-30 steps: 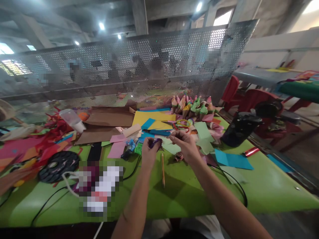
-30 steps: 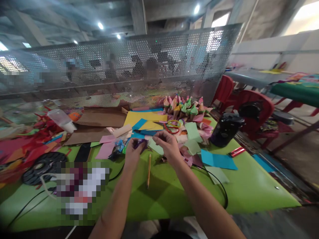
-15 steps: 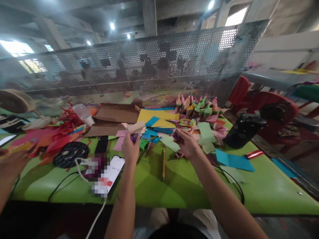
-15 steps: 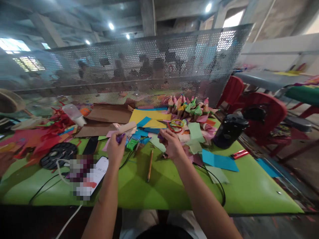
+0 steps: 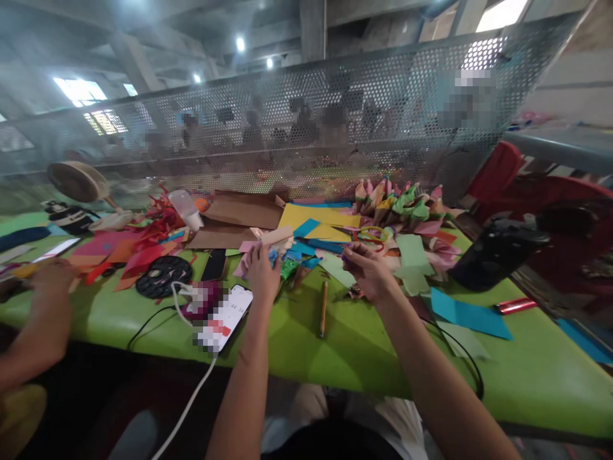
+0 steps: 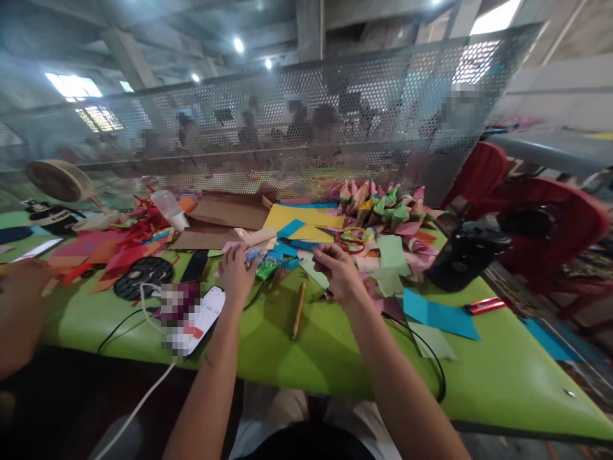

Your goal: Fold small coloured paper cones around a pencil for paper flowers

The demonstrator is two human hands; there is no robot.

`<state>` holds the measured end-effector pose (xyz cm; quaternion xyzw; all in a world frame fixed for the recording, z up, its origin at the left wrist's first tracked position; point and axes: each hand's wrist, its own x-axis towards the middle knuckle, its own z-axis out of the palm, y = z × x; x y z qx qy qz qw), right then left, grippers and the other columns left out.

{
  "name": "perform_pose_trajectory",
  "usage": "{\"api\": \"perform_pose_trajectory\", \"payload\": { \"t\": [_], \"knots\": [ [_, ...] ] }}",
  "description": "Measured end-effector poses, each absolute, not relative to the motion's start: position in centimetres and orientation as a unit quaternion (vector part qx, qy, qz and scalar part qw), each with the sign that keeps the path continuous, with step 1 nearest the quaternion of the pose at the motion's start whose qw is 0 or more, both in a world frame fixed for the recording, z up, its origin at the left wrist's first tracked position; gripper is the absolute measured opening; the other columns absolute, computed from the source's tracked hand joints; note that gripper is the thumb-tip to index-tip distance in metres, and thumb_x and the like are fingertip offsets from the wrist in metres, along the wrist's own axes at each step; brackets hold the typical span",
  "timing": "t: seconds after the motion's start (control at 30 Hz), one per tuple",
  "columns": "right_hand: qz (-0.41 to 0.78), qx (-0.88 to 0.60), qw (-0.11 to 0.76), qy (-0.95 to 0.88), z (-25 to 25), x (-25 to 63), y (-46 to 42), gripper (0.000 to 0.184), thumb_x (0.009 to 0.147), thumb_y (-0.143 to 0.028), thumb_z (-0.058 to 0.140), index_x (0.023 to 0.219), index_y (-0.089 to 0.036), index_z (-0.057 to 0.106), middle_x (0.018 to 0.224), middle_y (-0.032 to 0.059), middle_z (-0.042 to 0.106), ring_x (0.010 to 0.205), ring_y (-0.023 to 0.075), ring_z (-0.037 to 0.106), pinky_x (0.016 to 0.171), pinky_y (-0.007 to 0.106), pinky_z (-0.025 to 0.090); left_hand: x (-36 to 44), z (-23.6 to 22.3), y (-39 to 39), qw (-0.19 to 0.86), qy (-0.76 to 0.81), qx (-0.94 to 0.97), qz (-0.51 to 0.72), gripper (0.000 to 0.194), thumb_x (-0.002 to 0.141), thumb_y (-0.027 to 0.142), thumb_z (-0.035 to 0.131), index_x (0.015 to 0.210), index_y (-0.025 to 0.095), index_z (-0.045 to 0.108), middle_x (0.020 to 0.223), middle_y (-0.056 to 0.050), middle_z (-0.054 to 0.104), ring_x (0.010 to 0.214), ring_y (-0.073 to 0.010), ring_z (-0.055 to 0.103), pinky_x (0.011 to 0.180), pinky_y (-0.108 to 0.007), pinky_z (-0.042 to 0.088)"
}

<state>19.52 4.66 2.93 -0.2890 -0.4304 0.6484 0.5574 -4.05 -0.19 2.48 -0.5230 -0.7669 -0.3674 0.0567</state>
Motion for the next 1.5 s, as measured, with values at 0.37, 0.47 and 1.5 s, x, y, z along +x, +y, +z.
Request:
{"api": "perform_pose_trajectory", "payload": {
  "t": [0.37, 0.47, 1.5],
  "knots": [
    [0.677, -0.28, 0.525, -0.433, 3.0, 18.7, 4.3, 0.046, 0.055, -0.056, 0.093, 0.071, -0.021, 0.067, 0.065, -0.0032, 0.063, 0.059, 0.0112, 0.055, 0.059, 0.025, 0.048, 4.6, 5.1, 0.8, -0.149, -0.473, -0.716, -0.491, 0.038, 0.088, 0.026, 0.069, 0.126, 0.025, 0.069, 0.122, -0.01, 0.074, 0.113, -0.0257, 0.068, 0.101, -0.04, 0.051],
    [0.681, -0.274, 0.533, -0.421, 2.8, 18.5, 4.5, 0.046, 0.059, -0.058, 0.09, 0.08, -0.022, 0.073, 0.072, -0.0002, 0.071, 0.067, 0.0153, 0.063, 0.065, 0.028, 0.052, 4.5, 4.8, 1.5, -0.104, -0.474, -0.746, -0.456, 0.033, 0.086, 0.022, 0.071, 0.119, 0.025, 0.073, 0.115, -0.01, 0.077, 0.11, -0.027, 0.069, 0.098, -0.042, 0.052],
    [0.737, -0.205, 0.411, -0.497, 3.9, 16.8, 2.3, 0.051, 0.067, -0.054, 0.085, 0.108, -0.026, 0.08, 0.107, 0.0064, 0.078, 0.106, 0.0247, 0.07, 0.096, 0.039, 0.044, 2.9, 3.3, 1.9, -0.295, -0.488, -0.511, -0.643, 0.05, 0.081, 0.072, 0.063, 0.075, 0.022, 0.058, 0.065, 0.001, 0.058, 0.056, -0.0146, 0.053, 0.049, -0.025, 0.044]
  ]
}}
